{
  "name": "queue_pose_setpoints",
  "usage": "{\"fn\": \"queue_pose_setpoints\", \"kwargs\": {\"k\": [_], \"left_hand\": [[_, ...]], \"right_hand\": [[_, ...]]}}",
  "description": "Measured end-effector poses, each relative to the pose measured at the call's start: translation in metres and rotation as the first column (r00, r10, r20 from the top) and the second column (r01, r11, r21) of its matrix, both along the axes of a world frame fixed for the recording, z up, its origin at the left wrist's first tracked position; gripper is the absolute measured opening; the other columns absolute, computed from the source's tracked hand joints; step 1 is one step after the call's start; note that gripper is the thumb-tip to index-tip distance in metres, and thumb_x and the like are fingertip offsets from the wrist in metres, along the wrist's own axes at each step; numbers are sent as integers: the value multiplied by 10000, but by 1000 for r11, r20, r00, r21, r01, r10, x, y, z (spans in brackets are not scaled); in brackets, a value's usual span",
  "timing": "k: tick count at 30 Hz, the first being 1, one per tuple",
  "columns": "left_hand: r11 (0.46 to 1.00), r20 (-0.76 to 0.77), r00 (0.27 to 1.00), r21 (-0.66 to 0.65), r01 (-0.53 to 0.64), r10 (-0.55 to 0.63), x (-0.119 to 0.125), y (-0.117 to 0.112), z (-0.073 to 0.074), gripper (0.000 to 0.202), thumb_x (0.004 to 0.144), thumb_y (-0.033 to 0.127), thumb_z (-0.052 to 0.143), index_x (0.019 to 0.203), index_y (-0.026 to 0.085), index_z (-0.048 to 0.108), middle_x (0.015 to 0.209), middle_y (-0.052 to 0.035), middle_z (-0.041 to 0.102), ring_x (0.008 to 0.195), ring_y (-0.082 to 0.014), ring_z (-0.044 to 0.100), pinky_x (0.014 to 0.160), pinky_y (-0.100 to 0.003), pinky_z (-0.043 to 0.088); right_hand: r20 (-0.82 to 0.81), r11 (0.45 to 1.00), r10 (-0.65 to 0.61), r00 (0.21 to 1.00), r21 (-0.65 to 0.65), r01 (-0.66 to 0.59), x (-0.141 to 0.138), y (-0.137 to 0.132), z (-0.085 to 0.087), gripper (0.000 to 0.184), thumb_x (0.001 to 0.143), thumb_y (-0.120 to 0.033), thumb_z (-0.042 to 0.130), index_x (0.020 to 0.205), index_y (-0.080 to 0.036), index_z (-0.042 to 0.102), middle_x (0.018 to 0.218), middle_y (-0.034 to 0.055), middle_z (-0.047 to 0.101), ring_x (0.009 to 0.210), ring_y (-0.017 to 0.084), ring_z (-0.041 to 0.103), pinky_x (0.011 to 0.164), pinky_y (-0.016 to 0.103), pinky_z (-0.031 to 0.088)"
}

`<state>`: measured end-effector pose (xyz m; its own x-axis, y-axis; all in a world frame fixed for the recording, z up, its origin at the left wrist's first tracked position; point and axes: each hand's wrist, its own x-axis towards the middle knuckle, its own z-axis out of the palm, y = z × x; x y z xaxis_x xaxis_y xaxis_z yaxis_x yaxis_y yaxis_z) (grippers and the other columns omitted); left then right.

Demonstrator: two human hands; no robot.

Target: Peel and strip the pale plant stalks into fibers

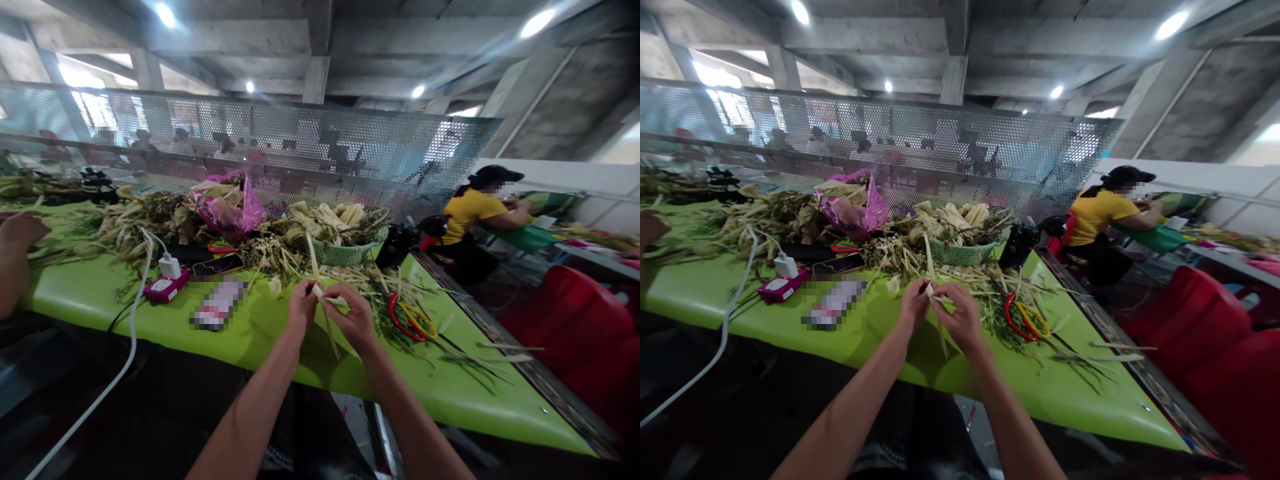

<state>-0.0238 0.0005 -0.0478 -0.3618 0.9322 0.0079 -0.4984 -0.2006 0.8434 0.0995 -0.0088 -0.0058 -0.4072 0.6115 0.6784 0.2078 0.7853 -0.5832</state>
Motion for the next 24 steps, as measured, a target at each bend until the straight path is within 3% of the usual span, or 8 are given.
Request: {"fn": "queue_pose_setpoints", "kwargs": {"k": [5, 11, 16, 20, 24], "left_hand": [[1000, 28, 1000, 7, -10, 10, -4, 0, 3, 140, 637, 234, 688, 751, 154, 690, 616, 15, 601, 515, -65, 442, 534, -194, 336], [989, 172, 974, 9, 145, -144, 2, -6, 7, 213, 617, 221, 729, 814, 143, 705, 719, -37, 673, 577, -69, 540, 587, -188, 420], [974, 232, 946, 40, 224, -227, 1, -11, 14, 224, 600, 144, 713, 823, 125, 706, 809, -59, 695, 615, -73, 561, 597, -188, 440], [956, 255, 921, 101, 276, -293, 0, -15, 18, 237, 621, 211, 709, 838, 113, 705, 819, -65, 698, 659, -85, 578, 604, -183, 441], [972, 233, 944, 31, 233, -233, 0, -15, 16, 294, 586, 257, 781, 829, 111, 703, 758, -46, 686, 554, -52, 514, 533, -172, 404]], "right_hand": [[-136, 982, -63, 989, -188, 37, 5, 11, -4, 123, 771, -322, 636, 789, -200, 640, 778, 33, 643, 754, 190, 578, 732, 336, 459], [-268, 903, -85, 960, -428, -39, 5, 23, -11, 196, 694, -363, 721, 772, -194, 658, 747, 18, 673, 684, 170, 592, 662, 301, 461], [-292, 898, -106, 950, -438, -35, 7, 27, -14, 202, 682, -359, 736, 770, -190, 668, 791, 37, 706, 738, 187, 632, 721, 333, 486], [-305, 901, -108, 946, -431, -36, 8, 28, -15, 211, 689, -365, 732, 785, -189, 665, 849, 53, 720, 807, 206, 654, 771, 355, 493], [-216, 923, -115, 970, -385, 24, 9, 29, -17, 196, 713, -361, 706, 788, -184, 663, 816, 56, 713, 761, 207, 650, 736, 350, 497]]}}
